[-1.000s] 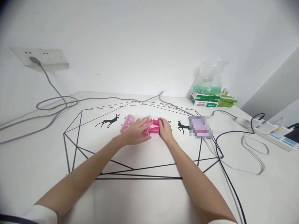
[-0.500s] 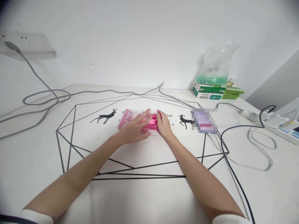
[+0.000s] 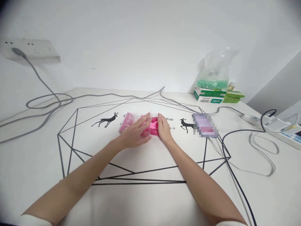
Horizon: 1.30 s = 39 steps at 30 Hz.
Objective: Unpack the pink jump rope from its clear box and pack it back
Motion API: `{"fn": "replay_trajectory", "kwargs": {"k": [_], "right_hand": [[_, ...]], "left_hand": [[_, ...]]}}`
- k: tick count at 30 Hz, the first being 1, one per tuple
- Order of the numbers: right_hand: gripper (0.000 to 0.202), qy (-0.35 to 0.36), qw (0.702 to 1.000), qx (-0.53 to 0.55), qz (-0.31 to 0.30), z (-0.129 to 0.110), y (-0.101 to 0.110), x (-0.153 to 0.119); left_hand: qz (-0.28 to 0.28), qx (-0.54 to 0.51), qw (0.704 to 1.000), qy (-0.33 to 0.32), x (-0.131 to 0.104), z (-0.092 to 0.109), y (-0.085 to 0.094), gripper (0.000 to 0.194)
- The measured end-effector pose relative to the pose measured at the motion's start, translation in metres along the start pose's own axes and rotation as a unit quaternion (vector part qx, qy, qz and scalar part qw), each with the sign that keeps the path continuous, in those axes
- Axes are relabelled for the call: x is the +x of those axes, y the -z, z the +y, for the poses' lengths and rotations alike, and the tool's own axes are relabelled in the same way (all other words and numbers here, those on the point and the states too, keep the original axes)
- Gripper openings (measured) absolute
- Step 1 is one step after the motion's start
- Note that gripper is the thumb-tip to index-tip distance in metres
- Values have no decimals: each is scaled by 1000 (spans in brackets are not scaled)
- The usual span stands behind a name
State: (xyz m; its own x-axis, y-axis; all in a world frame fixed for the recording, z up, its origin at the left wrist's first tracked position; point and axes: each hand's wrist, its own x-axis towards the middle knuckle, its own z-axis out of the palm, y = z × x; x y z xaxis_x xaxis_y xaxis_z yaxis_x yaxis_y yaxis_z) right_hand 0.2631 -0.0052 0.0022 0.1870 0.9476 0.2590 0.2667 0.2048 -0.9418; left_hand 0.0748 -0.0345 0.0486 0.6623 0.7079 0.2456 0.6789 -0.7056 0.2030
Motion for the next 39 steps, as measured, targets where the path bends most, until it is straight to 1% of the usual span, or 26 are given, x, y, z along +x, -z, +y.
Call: {"fn": "replay_trajectory", "kwargs": {"k": [4, 8, 11, 17, 20, 23, 28, 32, 34, 39], "right_hand": [[70, 18, 998, -63, -25, -1, -2, -1], [74, 15, 992, -113, -58, -1, -5, 0], [73, 16, 989, -126, -73, -1, -7, 0], [74, 21, 986, -127, -106, -2, -9, -1], [74, 26, 987, -119, -106, -3, -8, -3], [71, 31, 990, -101, -91, -6, -7, -4], [67, -25, 998, -36, -52, -13, -7, -5], [67, -40, 998, -8, -48, -15, -10, -5], [66, -34, 998, 3, -50, -14, -13, -5], [57, 10, 998, 24, -63, -10, -20, -5]], "left_hand": [[10, -13, 1000, 0, 1, -2, -4, 78], [13, -21, 1000, 7, 1, -3, -4, 83], [14, -22, 1000, 9, 1, -2, -2, 85], [22, -10, 1000, -11, 1, -3, -3, 84], [25, -9, 1000, -5, 0, -3, -4, 86], [28, -8, 1000, -2, 0, -3, -4, 85], [27, -3, 999, -21, 1, -2, -2, 81], [35, -8, 999, -29, 2, -3, -3, 82], [36, -17, 999, -27, 2, -4, -4, 84], [33, -25, 998, -37, 2, -4, -3, 84]]}}
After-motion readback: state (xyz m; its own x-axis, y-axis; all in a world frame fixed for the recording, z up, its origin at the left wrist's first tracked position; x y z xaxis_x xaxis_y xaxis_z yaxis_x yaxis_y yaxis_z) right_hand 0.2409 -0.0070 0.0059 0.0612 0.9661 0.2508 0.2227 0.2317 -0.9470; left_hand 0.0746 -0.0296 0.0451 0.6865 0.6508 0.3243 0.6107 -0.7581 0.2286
